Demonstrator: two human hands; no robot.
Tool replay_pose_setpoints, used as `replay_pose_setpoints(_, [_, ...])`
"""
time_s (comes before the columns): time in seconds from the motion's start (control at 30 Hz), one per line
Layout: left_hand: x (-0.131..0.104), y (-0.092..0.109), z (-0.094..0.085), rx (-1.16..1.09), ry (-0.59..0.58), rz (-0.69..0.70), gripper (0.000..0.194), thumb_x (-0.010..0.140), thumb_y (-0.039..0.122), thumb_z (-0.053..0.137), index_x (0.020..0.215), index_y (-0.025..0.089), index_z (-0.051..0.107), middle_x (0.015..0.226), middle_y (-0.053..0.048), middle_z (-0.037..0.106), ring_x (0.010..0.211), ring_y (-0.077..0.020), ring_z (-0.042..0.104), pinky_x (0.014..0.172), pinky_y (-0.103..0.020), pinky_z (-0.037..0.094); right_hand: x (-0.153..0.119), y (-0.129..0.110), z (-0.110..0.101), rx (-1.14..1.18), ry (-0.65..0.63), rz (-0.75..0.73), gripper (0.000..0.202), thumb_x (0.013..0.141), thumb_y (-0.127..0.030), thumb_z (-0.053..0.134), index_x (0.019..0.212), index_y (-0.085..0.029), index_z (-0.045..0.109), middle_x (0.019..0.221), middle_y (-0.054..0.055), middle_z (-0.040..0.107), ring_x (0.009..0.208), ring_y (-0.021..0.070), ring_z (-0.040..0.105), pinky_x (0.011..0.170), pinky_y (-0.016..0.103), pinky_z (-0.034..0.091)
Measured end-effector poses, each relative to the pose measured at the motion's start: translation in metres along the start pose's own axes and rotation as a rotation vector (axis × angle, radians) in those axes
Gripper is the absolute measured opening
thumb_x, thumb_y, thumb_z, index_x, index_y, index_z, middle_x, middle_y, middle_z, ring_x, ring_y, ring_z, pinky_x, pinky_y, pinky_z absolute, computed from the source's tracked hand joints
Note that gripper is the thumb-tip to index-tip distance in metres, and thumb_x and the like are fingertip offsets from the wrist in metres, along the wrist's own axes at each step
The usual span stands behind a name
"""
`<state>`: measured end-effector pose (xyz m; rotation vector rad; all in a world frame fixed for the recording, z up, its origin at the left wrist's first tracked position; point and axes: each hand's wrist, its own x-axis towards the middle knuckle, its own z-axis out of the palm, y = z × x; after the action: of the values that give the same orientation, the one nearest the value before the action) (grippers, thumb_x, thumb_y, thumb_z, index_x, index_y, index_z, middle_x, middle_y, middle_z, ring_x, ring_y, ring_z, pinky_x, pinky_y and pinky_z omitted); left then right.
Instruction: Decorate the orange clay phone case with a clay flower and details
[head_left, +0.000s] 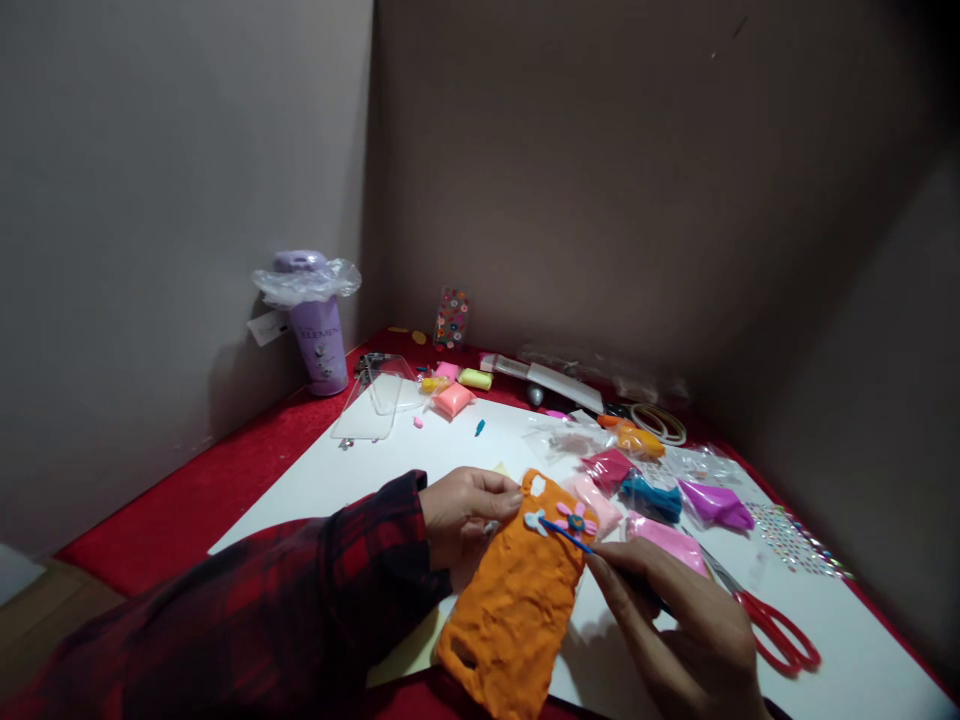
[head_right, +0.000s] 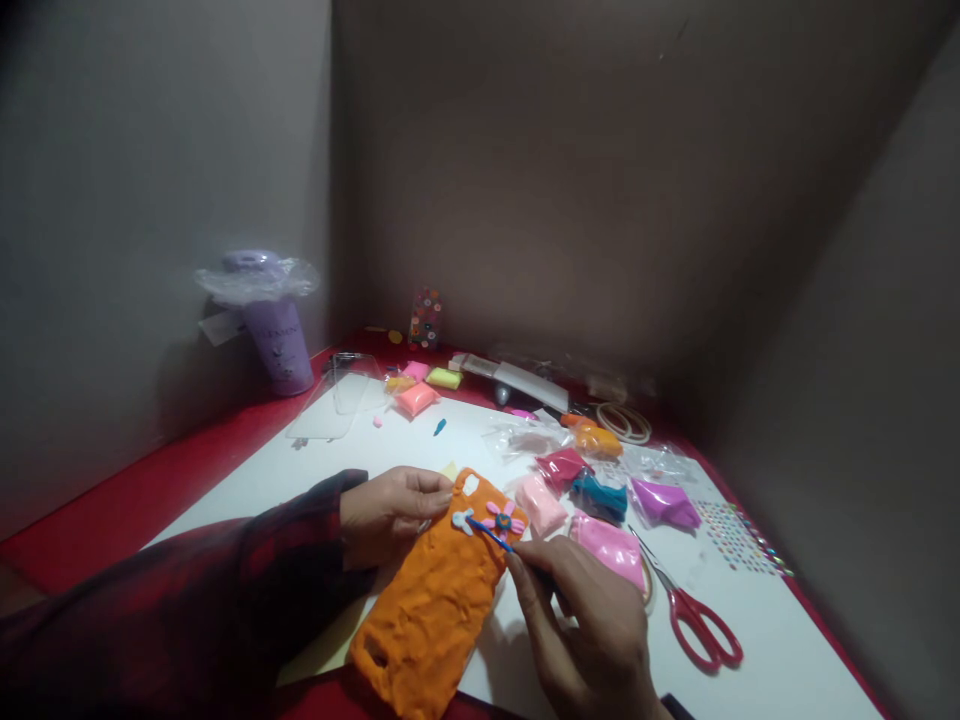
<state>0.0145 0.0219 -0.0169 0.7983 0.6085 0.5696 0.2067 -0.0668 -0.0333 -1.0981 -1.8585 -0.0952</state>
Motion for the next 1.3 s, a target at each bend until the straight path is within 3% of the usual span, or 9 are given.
replay_pose_setpoints(0.7, [-0.0011, 0.0004, 0.0007, 0.010, 0.015, -0.008, 0.034, 0.051, 0.030, 0.079, 0.071, 0.008, 0.061, 0.065, -0.003, 0.055, 0.065, -0.0140, 0.057, 0.074, -0.030, 0.042, 0.0031, -0.0015, -0.0003, 0.008, -0.033, -0.033, 0.014, 0.077, -0.010, 0.057, 0.089, -0.018, 0.059, 0.074, 0.002, 0.065, 0.063, 0.0131, 0.062, 0.056, 0.023, 0.050])
replay_pose_setpoints(1.3, [0.0016, -0.0021, -0.0021, 0.009, -0.003, 0.021, 0.035, 0.051, 0.031, 0.080, 0.070, 0.009, 0.061, 0.063, -0.003, 0.055, 0.065, -0.0143, 0.058, 0.068, -0.027, 0.042, 0.0021, -0.0001, 0.0004, 0.027, -0.043, -0.041, 0.016, 0.078, -0.009, 0.058, 0.091, -0.018, 0.057, 0.076, 0.002, 0.064, 0.067, 0.0109, 0.061, 0.062, 0.021, 0.048])
